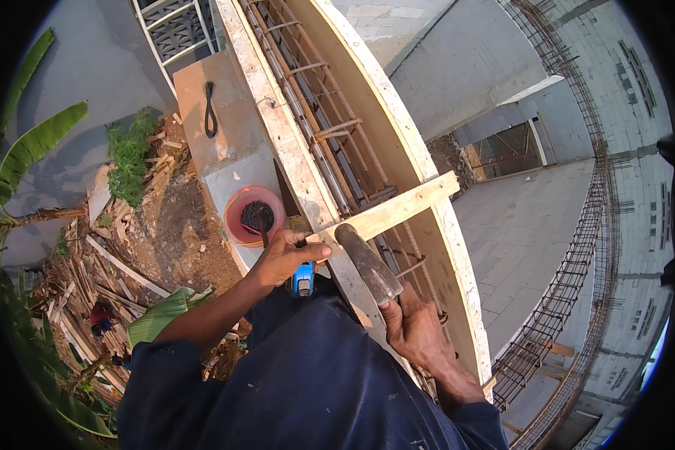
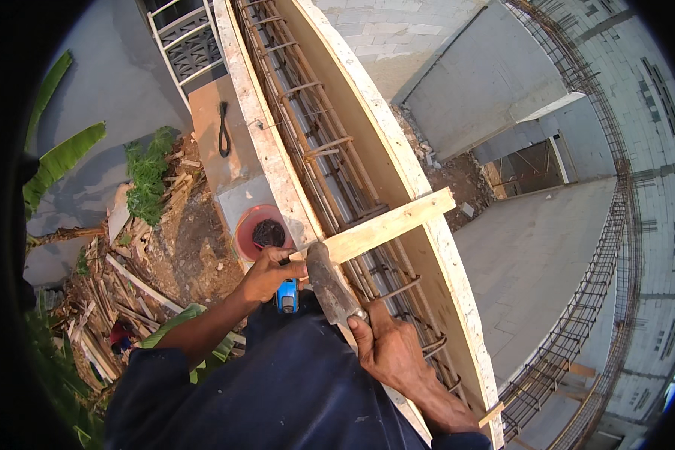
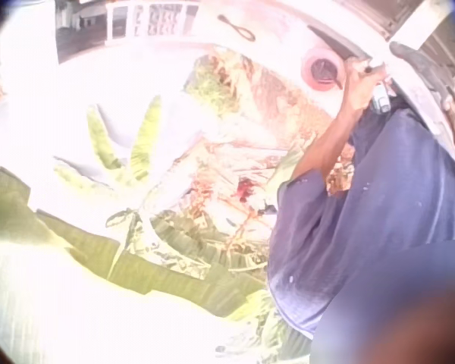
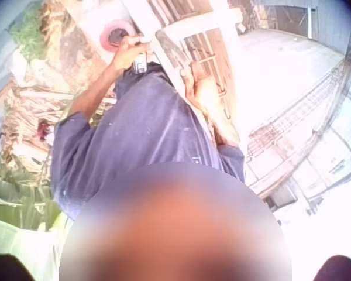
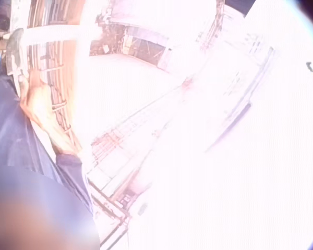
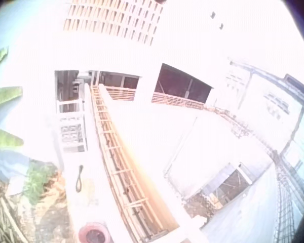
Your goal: The person assembles a wooden formwork structure on a construction site. They measure and mark wooden planks, then use a hammer to drive nails into the wood to secure the frame. The person repeatedly measures, adjusts, and hammers nails to build the structure.
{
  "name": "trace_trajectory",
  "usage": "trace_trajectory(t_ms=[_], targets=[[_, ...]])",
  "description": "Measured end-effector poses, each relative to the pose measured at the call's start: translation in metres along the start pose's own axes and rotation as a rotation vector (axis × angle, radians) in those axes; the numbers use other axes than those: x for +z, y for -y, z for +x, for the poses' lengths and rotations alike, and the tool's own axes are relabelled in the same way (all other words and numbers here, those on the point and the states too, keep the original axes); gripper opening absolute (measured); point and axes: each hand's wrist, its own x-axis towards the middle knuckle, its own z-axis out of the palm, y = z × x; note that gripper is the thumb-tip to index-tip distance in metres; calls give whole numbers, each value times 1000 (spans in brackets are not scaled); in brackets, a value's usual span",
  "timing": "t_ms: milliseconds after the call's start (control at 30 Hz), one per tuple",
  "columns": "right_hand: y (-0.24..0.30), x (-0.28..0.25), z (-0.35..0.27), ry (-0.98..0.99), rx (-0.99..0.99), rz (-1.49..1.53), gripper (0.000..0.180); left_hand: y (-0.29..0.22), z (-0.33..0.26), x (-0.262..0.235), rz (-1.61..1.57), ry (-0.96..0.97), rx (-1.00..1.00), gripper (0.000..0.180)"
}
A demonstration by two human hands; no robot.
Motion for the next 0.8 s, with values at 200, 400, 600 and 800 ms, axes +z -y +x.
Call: trace_trajectory(t_ms=[200,400,600,800], targets=[[11,-15,-22,-282,-505,782,49,-8,-1,-1,88,-3,-39,33],[4,-13,8,40,54,-70,27,-5,-1,0,30,26,70,35],[8,-18,-23,-416,-543,887,53,-3,2,-5,146,60,32,33],[-20,-5,8,59,73,-109,33,-6,5,-7,167,76,90,31]])
